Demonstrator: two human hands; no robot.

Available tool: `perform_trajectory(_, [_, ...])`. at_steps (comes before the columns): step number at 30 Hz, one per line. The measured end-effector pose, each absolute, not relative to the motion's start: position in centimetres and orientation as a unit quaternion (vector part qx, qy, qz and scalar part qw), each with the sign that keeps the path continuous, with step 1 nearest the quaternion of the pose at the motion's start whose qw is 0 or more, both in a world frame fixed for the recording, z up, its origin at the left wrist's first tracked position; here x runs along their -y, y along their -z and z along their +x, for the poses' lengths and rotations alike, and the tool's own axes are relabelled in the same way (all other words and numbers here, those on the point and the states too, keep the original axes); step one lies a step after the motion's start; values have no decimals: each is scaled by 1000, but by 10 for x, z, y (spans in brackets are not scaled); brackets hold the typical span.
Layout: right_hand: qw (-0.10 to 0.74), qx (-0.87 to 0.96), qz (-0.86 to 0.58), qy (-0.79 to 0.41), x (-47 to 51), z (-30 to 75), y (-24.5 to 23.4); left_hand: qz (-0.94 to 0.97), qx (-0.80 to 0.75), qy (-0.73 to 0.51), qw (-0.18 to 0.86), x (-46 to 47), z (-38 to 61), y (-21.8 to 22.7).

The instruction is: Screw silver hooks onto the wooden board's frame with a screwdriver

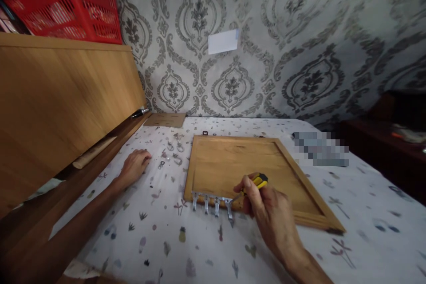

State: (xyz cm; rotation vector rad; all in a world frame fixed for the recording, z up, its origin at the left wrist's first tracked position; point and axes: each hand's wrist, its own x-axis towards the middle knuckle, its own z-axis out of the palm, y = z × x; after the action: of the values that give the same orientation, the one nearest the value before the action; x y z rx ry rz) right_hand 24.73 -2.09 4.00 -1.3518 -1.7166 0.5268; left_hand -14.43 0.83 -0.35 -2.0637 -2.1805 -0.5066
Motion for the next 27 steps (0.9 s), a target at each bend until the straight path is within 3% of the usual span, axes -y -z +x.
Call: perform_trajectory(27, [441, 670, -552, -230, 24, 250, -36, -680, 717, 93, 122, -13, -136, 14])
